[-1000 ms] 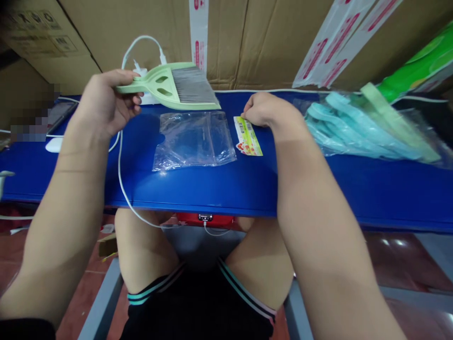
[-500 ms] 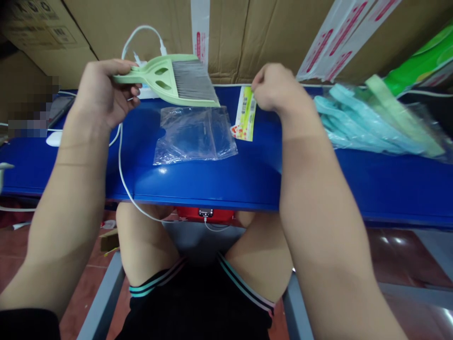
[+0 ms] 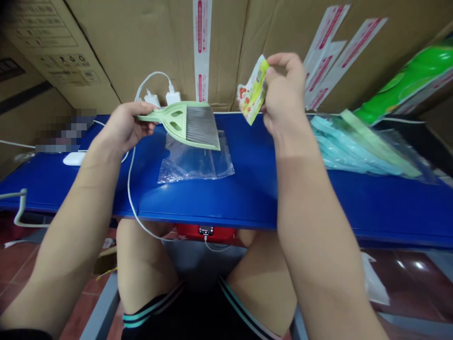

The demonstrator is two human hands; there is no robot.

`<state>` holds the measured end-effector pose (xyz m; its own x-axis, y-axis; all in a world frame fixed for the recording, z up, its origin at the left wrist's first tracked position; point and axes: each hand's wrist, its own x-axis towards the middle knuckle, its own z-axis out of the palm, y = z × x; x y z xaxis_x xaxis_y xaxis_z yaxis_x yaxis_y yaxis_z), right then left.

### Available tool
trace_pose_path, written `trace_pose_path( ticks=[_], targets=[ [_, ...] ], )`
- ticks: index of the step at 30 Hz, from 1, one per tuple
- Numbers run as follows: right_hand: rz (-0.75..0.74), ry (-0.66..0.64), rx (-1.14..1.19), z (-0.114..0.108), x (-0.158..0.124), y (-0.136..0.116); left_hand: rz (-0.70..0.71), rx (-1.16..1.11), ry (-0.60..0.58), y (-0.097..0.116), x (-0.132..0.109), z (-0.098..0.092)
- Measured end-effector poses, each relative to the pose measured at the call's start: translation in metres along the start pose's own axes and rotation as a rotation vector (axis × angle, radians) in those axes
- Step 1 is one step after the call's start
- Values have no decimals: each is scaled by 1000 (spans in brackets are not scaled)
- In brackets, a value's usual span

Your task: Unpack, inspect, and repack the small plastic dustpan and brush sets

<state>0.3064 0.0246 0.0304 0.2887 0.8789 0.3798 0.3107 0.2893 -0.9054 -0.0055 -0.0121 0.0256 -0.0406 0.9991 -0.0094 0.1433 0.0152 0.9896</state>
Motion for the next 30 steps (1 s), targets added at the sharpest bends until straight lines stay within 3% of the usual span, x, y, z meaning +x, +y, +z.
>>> trace_pose_path(
  ticks=[3, 7, 13, 18, 24, 30],
  targets=[
    [43, -31, -3, 15, -14, -9, 6, -55, -29, 0, -2, 7],
    [2, -172, -61, 34, -35, -17, -7, -65, -89, 3, -7, 14],
    [-101, -427, -342, 40, -45, -11, -10, -73, -92, 3, -7, 13],
    [-140, -420, -328, 46, -49, 0, -3, -64, -79, 3, -7, 10],
    [-5, -373, -219, 50, -52, -1, 5, -66, -39, 3, -7, 10],
    [181, -520, -43, 51, -66, -21, 12, -83, -3, 1, -5, 7]
  ],
)
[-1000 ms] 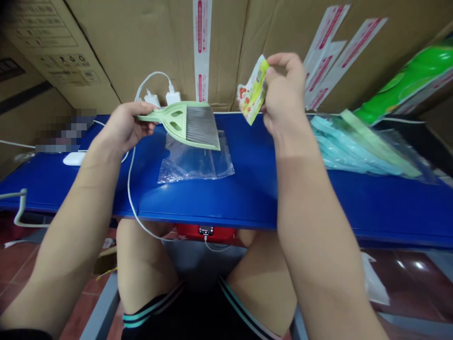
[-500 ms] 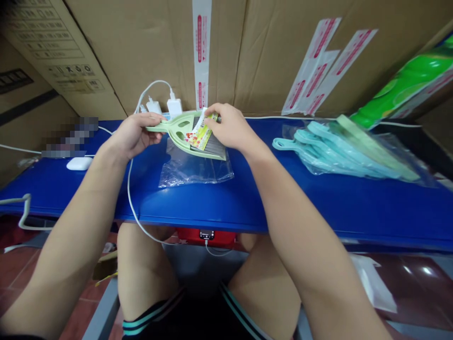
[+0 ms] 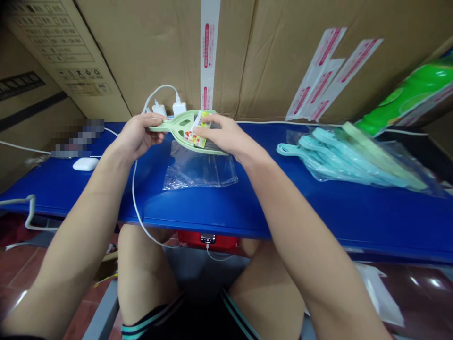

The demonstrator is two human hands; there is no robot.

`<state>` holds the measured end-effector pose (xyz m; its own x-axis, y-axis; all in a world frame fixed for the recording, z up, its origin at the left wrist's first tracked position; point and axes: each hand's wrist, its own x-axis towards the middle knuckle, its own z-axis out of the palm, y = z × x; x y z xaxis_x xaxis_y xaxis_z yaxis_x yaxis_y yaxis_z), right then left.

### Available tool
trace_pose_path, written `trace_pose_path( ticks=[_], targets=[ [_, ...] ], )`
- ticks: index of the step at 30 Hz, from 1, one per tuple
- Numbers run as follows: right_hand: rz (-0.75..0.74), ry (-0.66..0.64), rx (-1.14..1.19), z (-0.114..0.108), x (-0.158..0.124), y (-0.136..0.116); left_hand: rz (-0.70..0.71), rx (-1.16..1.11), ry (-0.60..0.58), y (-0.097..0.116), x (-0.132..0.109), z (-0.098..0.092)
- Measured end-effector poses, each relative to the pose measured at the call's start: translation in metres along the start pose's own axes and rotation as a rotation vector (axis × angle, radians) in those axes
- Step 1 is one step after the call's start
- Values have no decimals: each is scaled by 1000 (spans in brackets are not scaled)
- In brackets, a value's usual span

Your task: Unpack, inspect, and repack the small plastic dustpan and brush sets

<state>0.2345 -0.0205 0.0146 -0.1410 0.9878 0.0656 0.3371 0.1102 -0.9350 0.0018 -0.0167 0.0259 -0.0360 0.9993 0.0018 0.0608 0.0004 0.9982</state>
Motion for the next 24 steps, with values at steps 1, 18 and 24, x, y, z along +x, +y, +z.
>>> trace_pose_path(
  ticks=[1, 18, 24],
  targets=[
    [30, -25, 36, 1, -3, -2, 0, -2, 2, 0, 0, -1],
    [192, -116, 408, 5, -2, -8, 4, -23, -14, 1, 2, -6],
    [181, -198, 375, 10, 5, 1, 1, -20, -24, 1, 1, -5]
  ],
)
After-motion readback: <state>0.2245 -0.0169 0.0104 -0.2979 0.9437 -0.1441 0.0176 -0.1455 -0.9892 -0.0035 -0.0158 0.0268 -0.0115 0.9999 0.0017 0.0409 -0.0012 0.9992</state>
